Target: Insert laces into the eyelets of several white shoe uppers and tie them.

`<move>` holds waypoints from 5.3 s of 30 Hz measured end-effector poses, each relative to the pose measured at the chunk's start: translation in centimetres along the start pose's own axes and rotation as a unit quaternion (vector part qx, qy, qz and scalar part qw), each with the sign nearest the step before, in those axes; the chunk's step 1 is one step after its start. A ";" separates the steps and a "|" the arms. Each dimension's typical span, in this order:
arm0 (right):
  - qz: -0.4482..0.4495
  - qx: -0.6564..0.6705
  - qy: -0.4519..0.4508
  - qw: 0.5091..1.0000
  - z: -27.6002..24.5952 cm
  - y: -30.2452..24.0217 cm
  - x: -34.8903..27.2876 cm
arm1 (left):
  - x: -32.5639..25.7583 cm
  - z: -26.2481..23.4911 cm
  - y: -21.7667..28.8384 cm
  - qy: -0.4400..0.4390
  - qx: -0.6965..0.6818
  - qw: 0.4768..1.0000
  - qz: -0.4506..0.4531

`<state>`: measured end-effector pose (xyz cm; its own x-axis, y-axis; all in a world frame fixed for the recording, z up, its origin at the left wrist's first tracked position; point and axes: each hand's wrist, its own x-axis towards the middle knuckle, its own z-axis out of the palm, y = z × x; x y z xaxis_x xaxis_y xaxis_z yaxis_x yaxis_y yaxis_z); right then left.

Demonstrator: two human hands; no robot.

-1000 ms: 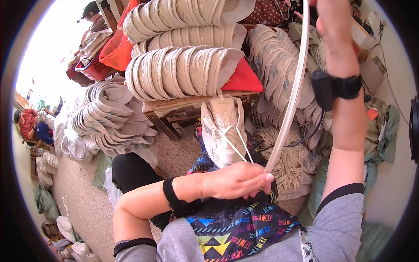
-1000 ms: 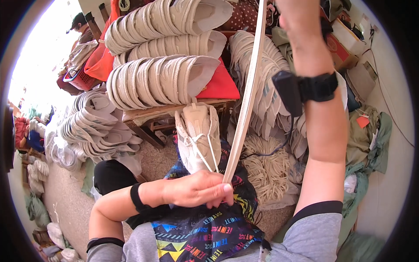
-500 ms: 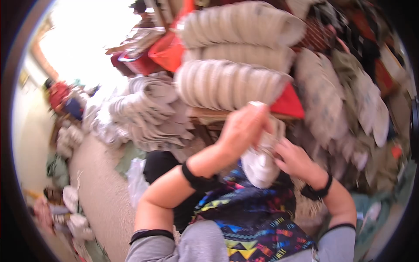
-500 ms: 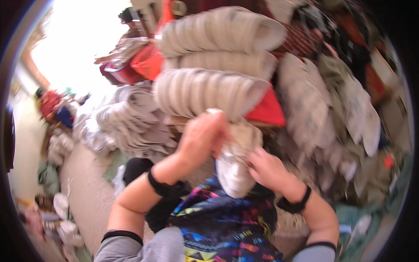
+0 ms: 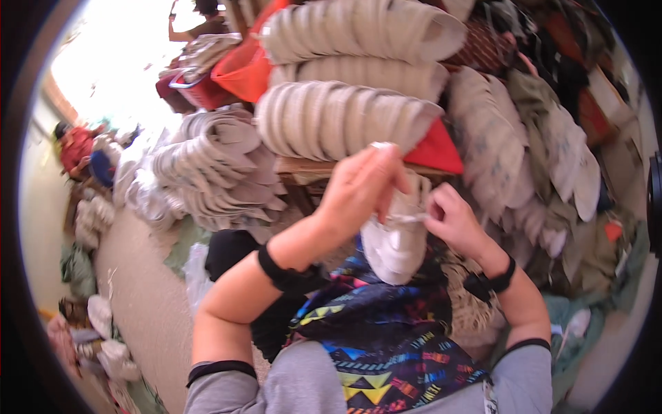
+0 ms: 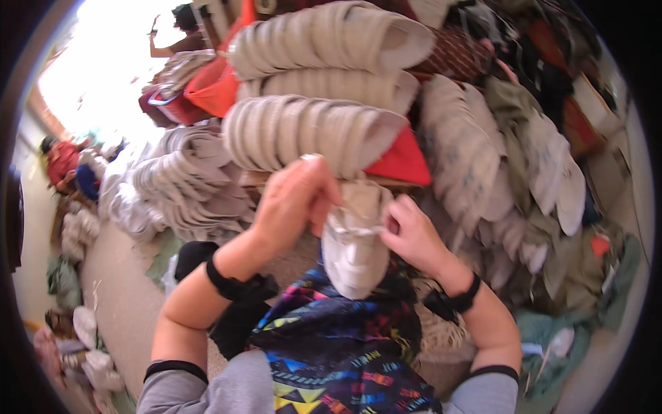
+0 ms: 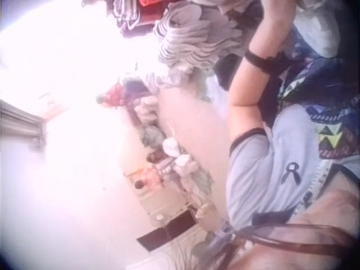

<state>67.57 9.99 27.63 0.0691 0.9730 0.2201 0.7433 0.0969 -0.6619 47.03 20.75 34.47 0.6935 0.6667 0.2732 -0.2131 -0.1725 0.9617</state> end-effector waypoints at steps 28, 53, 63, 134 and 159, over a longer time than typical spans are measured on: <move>0.021 0.152 0.095 0.984 3.1 -1.4 -3.6 | 0.1 2.3 7.9 -0.133 -0.085 0.987 0.029; 0.074 -0.016 -0.012 0.997 4.0 -2.0 0.2 | -1.6 1.0 -0.3 -0.047 -0.328 0.942 0.057; 0.046 0.026 -0.006 0.999 4.8 -5.4 1.4 | -2.1 -0.1 -1.3 -0.033 -0.323 0.945 0.035; 0.318 0.248 0.601 0.690 -29.9 25.4 -15.8 | -9.9 -46.4 -11.6 0.567 -0.204 0.797 -0.035; 0.197 0.177 -0.014 0.964 2.3 4.0 -1.9 | -2.4 -0.6 -8.9 -0.071 0.126 0.922 -0.360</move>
<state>68.91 9.02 22.91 0.2779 0.9538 -0.1141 0.3890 -0.2203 -0.8945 46.90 21.10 25.23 0.6789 0.5760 -0.4554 0.4923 0.1031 0.8643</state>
